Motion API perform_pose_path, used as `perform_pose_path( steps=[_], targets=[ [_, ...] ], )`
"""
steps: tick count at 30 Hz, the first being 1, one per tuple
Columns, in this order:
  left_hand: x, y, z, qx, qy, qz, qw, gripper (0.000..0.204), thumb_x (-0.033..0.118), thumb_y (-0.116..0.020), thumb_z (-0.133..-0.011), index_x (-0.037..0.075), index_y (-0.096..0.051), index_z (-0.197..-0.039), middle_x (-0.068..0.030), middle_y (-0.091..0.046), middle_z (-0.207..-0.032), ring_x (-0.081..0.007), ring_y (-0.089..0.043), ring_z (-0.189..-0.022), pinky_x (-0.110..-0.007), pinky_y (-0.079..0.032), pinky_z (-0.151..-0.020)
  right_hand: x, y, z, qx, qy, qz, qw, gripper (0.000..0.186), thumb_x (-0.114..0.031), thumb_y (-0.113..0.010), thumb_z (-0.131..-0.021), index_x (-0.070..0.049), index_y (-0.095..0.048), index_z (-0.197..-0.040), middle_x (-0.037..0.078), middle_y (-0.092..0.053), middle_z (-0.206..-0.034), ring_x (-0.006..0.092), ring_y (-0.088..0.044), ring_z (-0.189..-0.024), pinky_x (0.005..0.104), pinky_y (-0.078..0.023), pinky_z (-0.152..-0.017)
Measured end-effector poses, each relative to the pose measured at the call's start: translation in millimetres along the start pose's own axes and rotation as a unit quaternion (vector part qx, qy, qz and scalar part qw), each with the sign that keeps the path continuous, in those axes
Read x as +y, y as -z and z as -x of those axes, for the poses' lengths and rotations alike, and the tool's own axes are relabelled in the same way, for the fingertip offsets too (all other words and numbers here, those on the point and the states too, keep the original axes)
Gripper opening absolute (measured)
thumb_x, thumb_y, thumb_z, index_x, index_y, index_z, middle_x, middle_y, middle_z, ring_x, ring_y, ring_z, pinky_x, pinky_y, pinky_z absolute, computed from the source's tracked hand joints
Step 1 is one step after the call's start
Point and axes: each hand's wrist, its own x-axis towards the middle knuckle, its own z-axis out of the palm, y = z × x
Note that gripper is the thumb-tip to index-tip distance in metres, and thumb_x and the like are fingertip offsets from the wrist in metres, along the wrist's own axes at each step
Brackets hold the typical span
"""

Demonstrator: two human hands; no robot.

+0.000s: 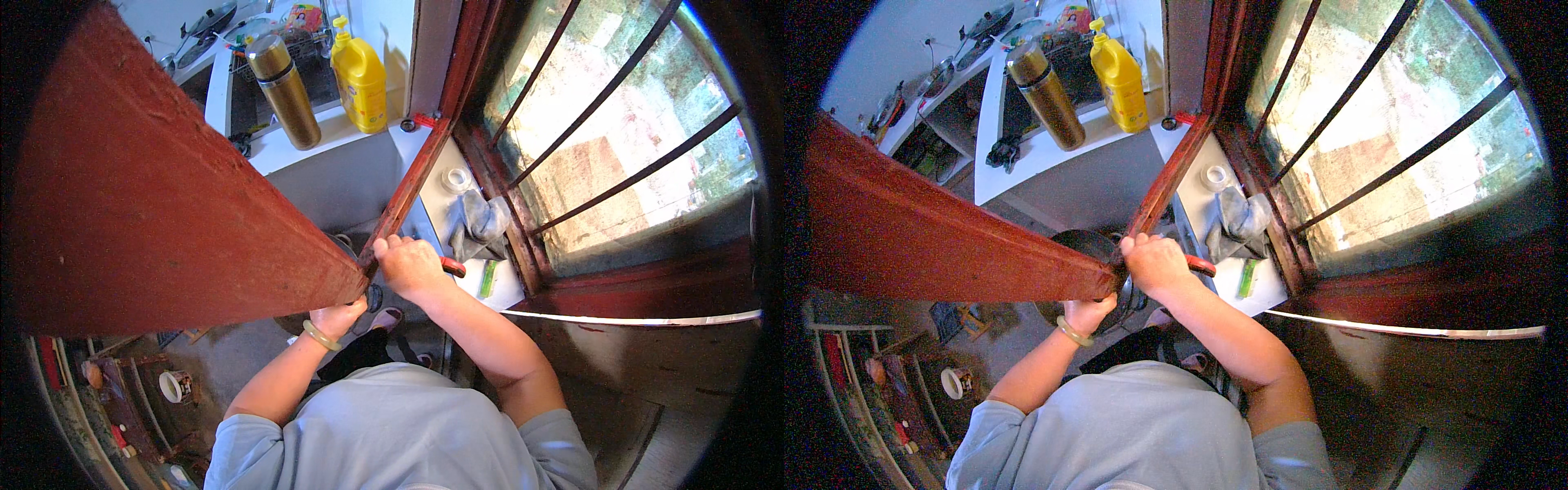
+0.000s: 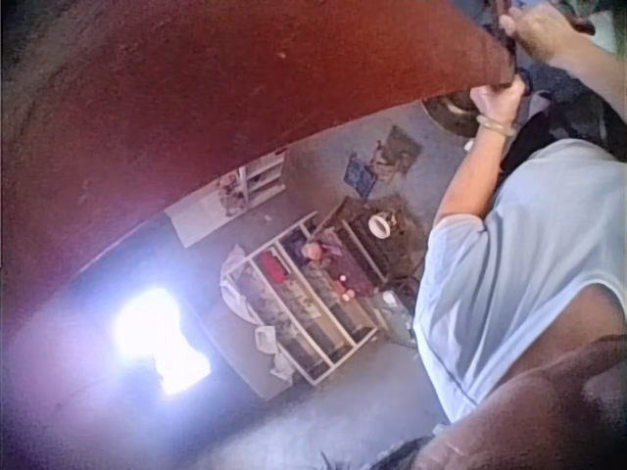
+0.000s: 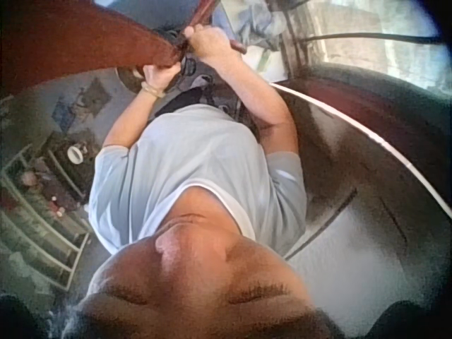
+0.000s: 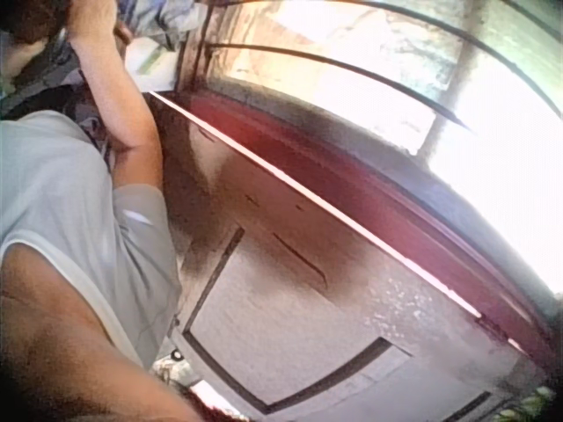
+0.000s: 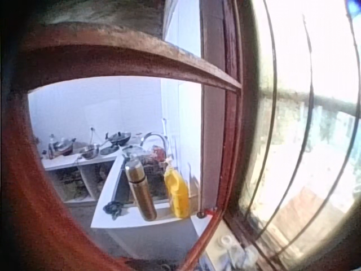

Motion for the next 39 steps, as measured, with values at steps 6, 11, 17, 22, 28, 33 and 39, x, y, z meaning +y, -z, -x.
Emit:
perform_pose_path(
  steps=[6,11,17,22,28,33,39],
  targets=[
    [2.4,-5.2,0.9,0.075,-0.065,-0.023,0.995,0.025,0.014,-0.07,-0.072,0.007,-0.069,-0.096,-0.009,-0.07,-0.094,-0.0275,-0.066,-0.089,-0.04,-0.05,-0.079,-4.8,18.8,-17.1,-0.08,0.056,0.015,0.995,0.009,-0.013,-0.058,-0.077,-0.008,-0.063,-0.082,0.011,-0.067,-0.073,0.0255,-0.069,-0.067,0.0378,-0.054,-0.058],
    [0.4,-6.5,3.0,0.062,-0.08,-0.048,0.994,0.026,0.018,-0.07,-0.072,0.007,-0.069,-0.096,-0.0086,-0.07,-0.094,-0.0281,-0.065,-0.09,-0.041,-0.05,-0.08,12.8,43.1,-61.5,-0.214,0.027,0.086,0.973,0.015,-0.019,-0.061,-0.078,-0.011,-0.073,-0.081,0.009,-0.071,-0.078,0.0238,-0.071,-0.076,0.0359,-0.056,-0.063],
    [1.7,-5.2,3.9,0.021,-0.022,-0.067,0.997,0.028,0.02,-0.071,-0.072,0.007,-0.069,-0.096,-0.0083,-0.071,-0.093,-0.0276,-0.066,-0.09,-0.041,-0.05,-0.08,53.2,41.2,-82.5,-0.183,-0.003,0.166,0.969,0.016,-0.018,-0.06,-0.082,-0.012,-0.074,-0.086,0.008,-0.072,-0.083,0.0249,-0.071,-0.079,0.0376,-0.056,-0.064],
    [-6.5,-7.6,6.5,0.067,0.082,0.102,0.989,0.023,0.018,-0.07,-0.07,0.008,-0.069,-0.091,-0.009,-0.071,-0.092,-0.0283,-0.066,-0.089,-0.038,-0.05,-0.08,73.2,30.2,-56.8,0.015,-0.14,0.052,0.989,0.014,-0.02,-0.058,-0.084,-0.008,-0.066,-0.086,0.012,-0.07,-0.08,0.0305,-0.069,-0.073,0.043,-0.054,-0.062],
    [-28.8,-4.1,7.2,0.08,0.144,0.233,0.958,0.043,0.005,-0.073,-0.071,0.001,-0.059,-0.112,-0.0116,-0.065,-0.109,-0.022,-0.061,-0.102,-0.033,-0.046,-0.09,81.3,8.6,8.9,-0.005,-0.229,-0.512,0.827,0.029,-0.03,-0.053,-0.097,-0.003,-0.055,-0.084,0.005,-0.059,-0.069,0.0126,-0.056,-0.057,0.0284,-0.047,-0.055],
    [-16.0,-3.3,13.9,0.157,0.176,0.385,0.892,0.05,0.004,-0.074,-0.075,0.002,-0.054,-0.121,-0.0089,-0.062,-0.115,-0.0227,-0.059,-0.106,-0.035,-0.046,-0.092,61.9,29.1,45.3,-0.031,-0.292,-0.725,0.623,0.025,-0.025,-0.047,-0.1,-0.004,-0.055,-0.09,0.009,-0.06,-0.075,0.0166,-0.057,-0.059,0.0293,-0.047,-0.055],
    [16.4,-12.0,58.4,-0.137,0.39,0.448,0.793,0.034,0.022,-0.064,-0.09,0.004,-0.056,-0.117,-0.0099,-0.065,-0.11,-0.0187,-0.063,-0.098,-0.03,-0.048,-0.08,53.8,25.8,83.7,-0.041,-0.28,-0.776,0.564,0.021,-0.024,-0.048,-0.098,-0.005,-0.054,-0.09,0.009,-0.061,-0.075,0.0178,-0.059,-0.058,0.0308,-0.048,-0.053]
  ],
)
